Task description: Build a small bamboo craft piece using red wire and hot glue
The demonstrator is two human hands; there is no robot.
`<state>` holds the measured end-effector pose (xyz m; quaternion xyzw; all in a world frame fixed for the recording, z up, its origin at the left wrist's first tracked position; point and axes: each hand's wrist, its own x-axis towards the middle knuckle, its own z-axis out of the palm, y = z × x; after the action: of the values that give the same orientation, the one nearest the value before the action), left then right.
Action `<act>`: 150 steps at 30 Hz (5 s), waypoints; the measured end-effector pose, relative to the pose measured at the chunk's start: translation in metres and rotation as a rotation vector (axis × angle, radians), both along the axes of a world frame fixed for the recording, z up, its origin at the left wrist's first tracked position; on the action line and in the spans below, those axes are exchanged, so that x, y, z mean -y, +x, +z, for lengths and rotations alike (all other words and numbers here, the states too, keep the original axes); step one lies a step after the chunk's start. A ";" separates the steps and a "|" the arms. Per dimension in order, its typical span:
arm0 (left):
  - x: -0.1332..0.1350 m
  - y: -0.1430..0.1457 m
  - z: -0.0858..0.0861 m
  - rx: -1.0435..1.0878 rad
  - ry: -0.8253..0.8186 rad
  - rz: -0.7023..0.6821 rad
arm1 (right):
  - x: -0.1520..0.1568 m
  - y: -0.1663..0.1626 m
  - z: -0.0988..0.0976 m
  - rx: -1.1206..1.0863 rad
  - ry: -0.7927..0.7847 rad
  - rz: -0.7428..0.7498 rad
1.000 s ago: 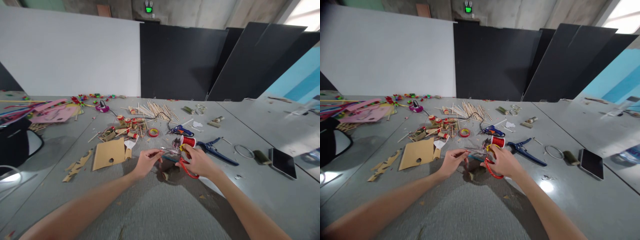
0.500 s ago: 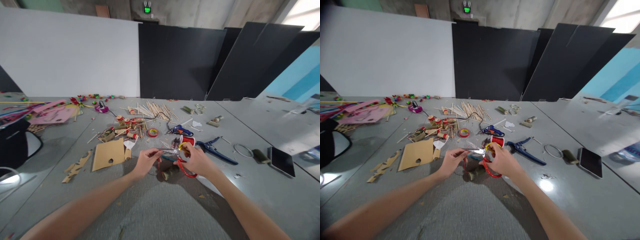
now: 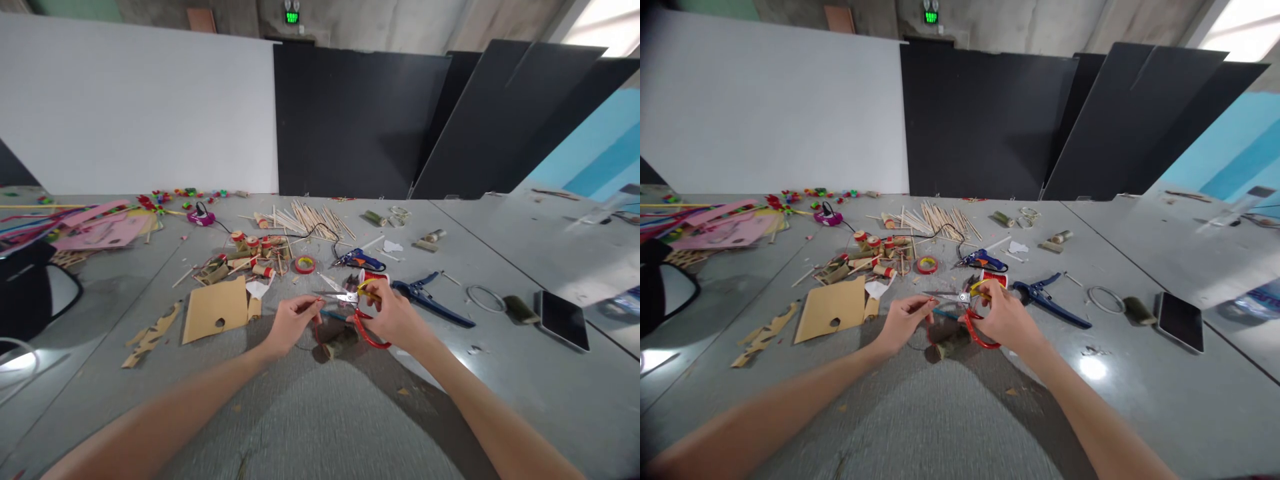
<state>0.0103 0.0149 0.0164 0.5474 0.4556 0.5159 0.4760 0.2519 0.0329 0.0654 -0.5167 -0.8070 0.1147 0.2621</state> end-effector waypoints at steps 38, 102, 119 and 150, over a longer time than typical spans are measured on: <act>-0.001 -0.002 -0.004 0.059 -0.020 -0.006 | 0.014 0.001 0.004 -0.009 0.391 0.157; -0.001 -0.002 -0.003 -0.047 -0.014 0.025 | 0.010 0.000 0.004 0.134 0.317 0.094; -0.001 0.000 -0.007 -0.046 -0.026 0.014 | 0.013 -0.003 0.008 0.246 0.093 0.128; 0.000 -0.001 -0.002 -0.124 -0.052 0.029 | 0.015 0.000 -0.001 0.502 0.254 0.104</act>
<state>0.0092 0.0145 0.0144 0.5593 0.5054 0.4757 0.4534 0.2520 0.0184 0.0643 -0.4497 -0.8800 -0.1056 0.1104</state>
